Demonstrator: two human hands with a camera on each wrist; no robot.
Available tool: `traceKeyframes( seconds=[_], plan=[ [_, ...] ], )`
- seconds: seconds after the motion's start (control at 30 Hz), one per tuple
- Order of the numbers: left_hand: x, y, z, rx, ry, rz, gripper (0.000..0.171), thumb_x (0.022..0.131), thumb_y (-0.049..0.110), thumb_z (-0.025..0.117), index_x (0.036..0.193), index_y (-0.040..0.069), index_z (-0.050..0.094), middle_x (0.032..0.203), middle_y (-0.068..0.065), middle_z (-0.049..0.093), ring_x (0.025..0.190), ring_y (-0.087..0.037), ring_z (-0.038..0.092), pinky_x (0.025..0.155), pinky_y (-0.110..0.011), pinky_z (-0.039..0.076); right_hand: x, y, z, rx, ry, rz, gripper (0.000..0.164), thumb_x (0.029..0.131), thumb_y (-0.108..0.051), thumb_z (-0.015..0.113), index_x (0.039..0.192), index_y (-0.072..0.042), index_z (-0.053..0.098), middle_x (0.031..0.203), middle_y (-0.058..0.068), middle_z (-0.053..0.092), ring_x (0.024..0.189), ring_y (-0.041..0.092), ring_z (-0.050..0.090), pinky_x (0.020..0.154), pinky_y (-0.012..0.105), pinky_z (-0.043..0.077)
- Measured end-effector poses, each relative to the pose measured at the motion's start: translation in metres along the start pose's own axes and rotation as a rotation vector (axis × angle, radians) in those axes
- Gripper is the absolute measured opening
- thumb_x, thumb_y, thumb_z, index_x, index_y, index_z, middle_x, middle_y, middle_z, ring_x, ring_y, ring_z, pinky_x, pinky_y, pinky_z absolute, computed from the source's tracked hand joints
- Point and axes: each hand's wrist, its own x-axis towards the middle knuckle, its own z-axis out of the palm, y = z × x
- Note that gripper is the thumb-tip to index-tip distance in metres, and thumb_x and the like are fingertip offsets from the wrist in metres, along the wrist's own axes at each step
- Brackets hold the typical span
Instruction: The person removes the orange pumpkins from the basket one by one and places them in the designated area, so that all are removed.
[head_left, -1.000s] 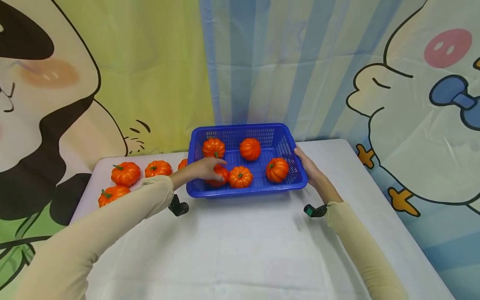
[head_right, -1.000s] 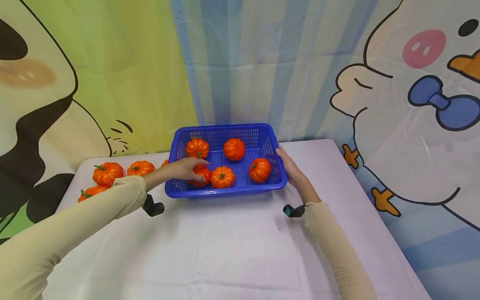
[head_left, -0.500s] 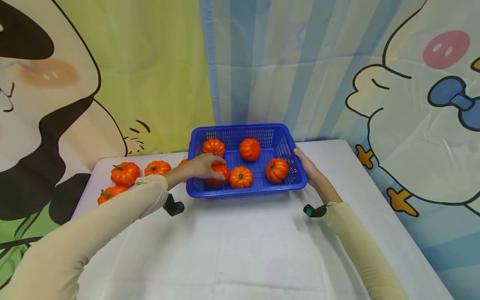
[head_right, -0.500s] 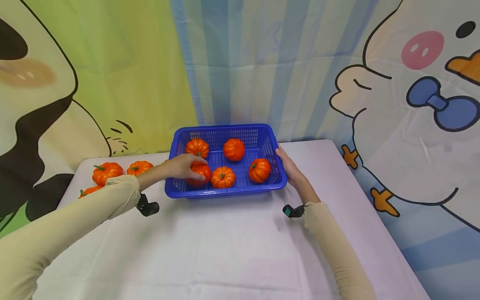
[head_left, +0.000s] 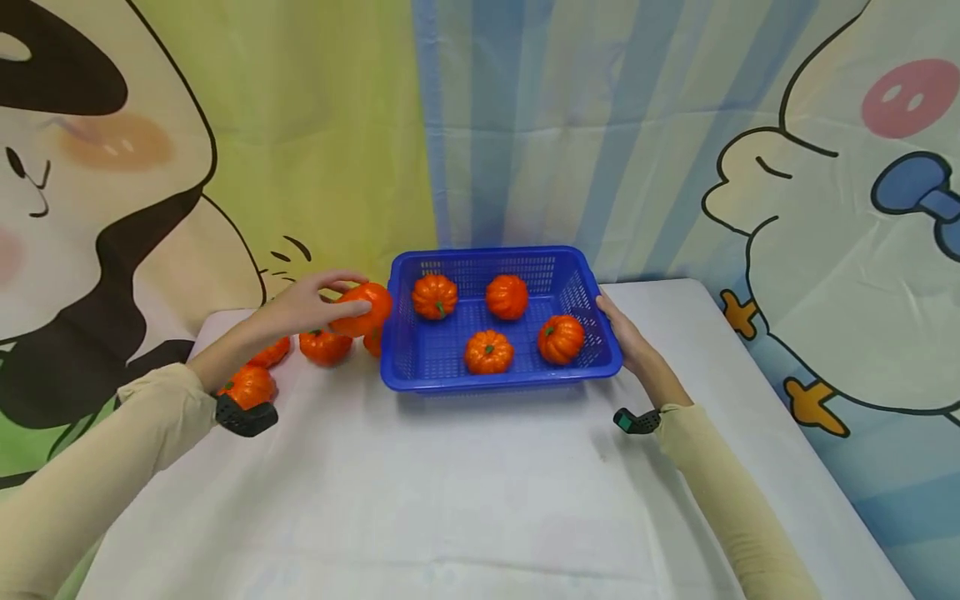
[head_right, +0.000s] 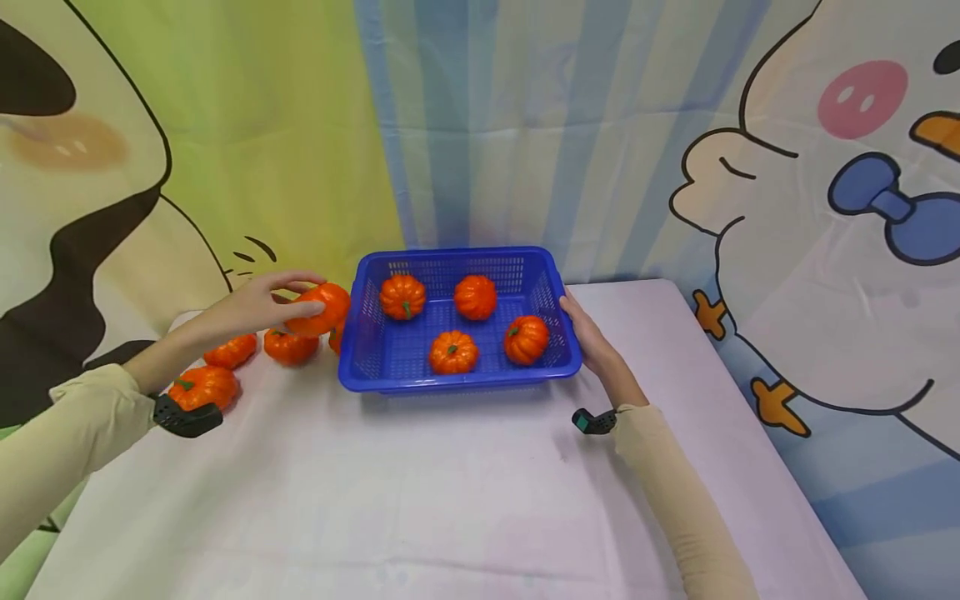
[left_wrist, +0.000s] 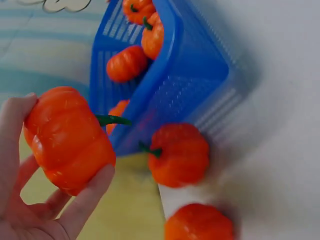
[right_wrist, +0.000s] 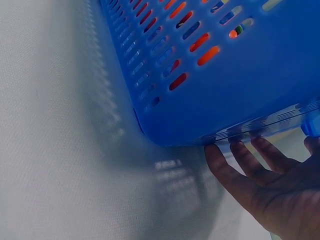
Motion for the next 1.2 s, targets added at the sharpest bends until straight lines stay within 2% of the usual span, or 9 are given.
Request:
traceKeyframes(
  seconds=[0.13,0.2,0.3,0.47,0.63,0.87,1.07,1.2],
  plan=[
    [-0.025,-0.032,-0.011,0.022,0.006,-0.057,0.073,0.087,0.056,0.063,0.147,0.020,0.040,0.142,-0.023,0.045,0.115,-0.041,0.055,0.075,-0.039,0.059,0.000,-0.003,-0.001,0.002,0.000,0.012,0.059,0.103,-0.052,0.020,0.154,-0.039,-0.007,0.166,-0.003,-0.005,0.153,0.029,0.004,0.124,0.052,0.004],
    [-0.035,-0.047,-0.013,0.043,0.005,-0.061,0.074,0.089,0.054,0.062,0.148,0.019,0.038,0.141,-0.025,0.045,0.109,-0.040,0.058,0.071,-0.038,0.059,-0.002,-0.006,-0.001,0.008,0.003,0.021,0.059,0.103,-0.051,0.021,0.154,-0.039,-0.007,0.166,-0.002,-0.005,0.153,0.030,0.005,0.124,0.053,0.006],
    [-0.045,-0.065,-0.016,0.051,0.017,-0.051,0.070,0.090,0.050,0.062,0.148,0.017,0.039,0.137,-0.026,0.046,0.103,-0.038,0.061,0.069,-0.037,0.060,-0.007,-0.013,0.000,0.019,-0.004,0.030,0.058,0.104,-0.048,0.019,0.154,-0.037,-0.010,0.165,0.000,-0.007,0.152,0.031,0.003,0.123,0.054,0.005],
    [-0.055,-0.084,-0.016,0.021,0.028,-0.067,0.065,0.093,0.047,0.059,0.145,0.012,0.041,0.138,-0.029,0.044,0.114,-0.047,0.054,0.073,-0.039,0.061,-0.014,-0.022,0.005,0.020,-0.011,0.035,0.058,0.105,-0.045,0.018,0.154,-0.034,-0.011,0.165,0.002,-0.006,0.152,0.032,0.004,0.123,0.053,0.006],
    [-0.061,-0.097,-0.014,-0.025,-0.019,-0.089,0.063,0.096,0.043,0.056,0.146,0.008,0.038,0.140,-0.032,0.041,0.117,-0.053,0.052,0.069,-0.038,0.061,-0.015,-0.021,0.009,0.013,0.002,0.046,0.059,0.104,-0.046,0.019,0.154,-0.034,-0.009,0.166,0.004,-0.004,0.152,0.033,0.007,0.123,0.054,0.008],
    [-0.064,-0.104,-0.009,-0.009,-0.029,-0.081,0.065,0.095,0.042,0.058,0.147,0.011,0.033,0.141,-0.031,0.037,0.120,-0.052,0.047,0.070,-0.041,0.061,-0.007,-0.007,0.004,0.044,-0.009,0.032,0.058,0.104,-0.048,0.019,0.154,-0.037,-0.009,0.166,0.001,-0.004,0.152,0.032,0.006,0.124,0.052,0.006],
    [-0.064,-0.107,-0.002,0.052,0.006,-0.068,0.068,0.094,0.046,0.059,0.149,0.016,0.034,0.141,-0.030,0.037,0.120,-0.047,0.043,0.081,-0.052,0.056,-0.003,-0.003,0.002,0.046,-0.014,0.027,0.058,0.104,-0.049,0.017,0.153,-0.038,-0.011,0.165,0.000,-0.007,0.152,0.032,0.003,0.123,0.053,0.004],
    [-0.062,-0.110,0.007,0.070,0.035,-0.059,0.067,0.092,0.046,0.062,0.145,0.013,0.038,0.135,-0.029,0.042,0.117,-0.044,0.044,0.086,-0.059,0.049,-0.005,-0.008,0.003,0.043,-0.014,0.021,0.057,0.105,-0.046,0.018,0.154,-0.036,-0.010,0.165,-0.001,-0.006,0.152,0.031,0.004,0.124,0.053,0.004]
  ],
)
